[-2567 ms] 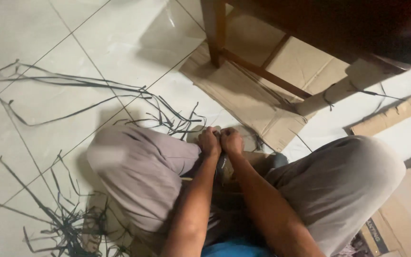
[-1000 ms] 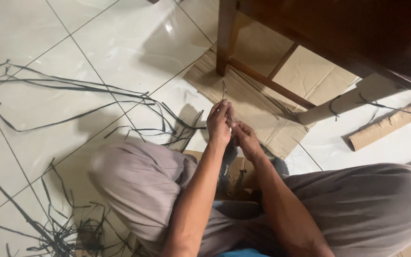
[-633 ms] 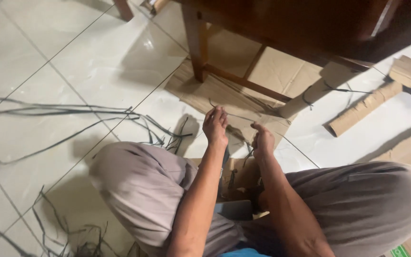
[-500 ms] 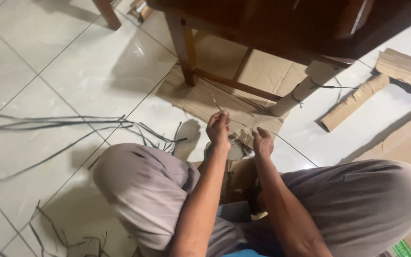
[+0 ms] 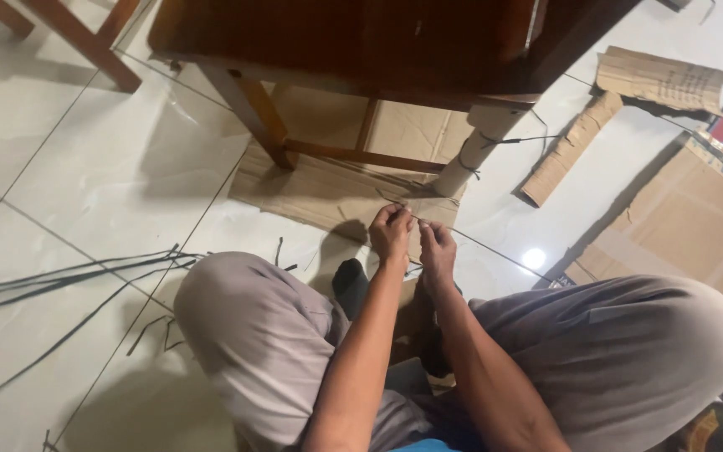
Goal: Wrapping a wooden chair leg with cardboard and securing it with cable ties
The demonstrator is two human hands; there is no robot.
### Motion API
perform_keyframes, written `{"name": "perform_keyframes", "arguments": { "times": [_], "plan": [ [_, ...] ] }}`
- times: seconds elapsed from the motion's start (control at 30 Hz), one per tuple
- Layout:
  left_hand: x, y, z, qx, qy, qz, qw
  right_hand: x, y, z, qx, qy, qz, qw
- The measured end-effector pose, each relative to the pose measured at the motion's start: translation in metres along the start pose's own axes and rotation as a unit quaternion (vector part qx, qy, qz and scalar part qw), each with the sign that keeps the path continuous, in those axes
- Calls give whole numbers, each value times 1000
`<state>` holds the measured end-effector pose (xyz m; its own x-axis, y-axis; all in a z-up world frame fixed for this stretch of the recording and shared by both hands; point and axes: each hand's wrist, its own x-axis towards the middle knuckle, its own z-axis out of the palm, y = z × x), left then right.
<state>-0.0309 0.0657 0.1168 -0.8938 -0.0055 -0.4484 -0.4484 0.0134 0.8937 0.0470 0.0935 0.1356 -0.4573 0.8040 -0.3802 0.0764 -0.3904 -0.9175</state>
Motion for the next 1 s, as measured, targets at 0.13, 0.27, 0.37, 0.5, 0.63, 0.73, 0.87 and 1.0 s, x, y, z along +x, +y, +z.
{"name": "perform_keyframes", "arguments": {
  "times": [0.13,0.27,0.37,0.5,0.63,0.73,0.87,1.0],
  "plan": [
    [11,-11,12,-65,1,-11,998,-1,-8,-5,50,14,28,998],
    [4,-2,20,-126,-12,-27,992,6,7,-13,55,33,41,997],
    [-5,3,27,-133,-31,-20,990,8,16,-23,34,86,37,995],
    [19,-48,40,-15,-32,19,999,35,60,-57,16,192,41,980],
    [9,-50,52,8,-70,27,997,63,90,-88,5,278,47,959],
    [2,-43,54,55,-122,63,989,69,84,-97,47,298,88,949],
    [0,-39,58,4,-165,42,985,67,62,-95,94,302,82,945],
    [-2,-33,64,-7,-216,22,976,58,45,-87,101,289,83,949]
  ]
}}
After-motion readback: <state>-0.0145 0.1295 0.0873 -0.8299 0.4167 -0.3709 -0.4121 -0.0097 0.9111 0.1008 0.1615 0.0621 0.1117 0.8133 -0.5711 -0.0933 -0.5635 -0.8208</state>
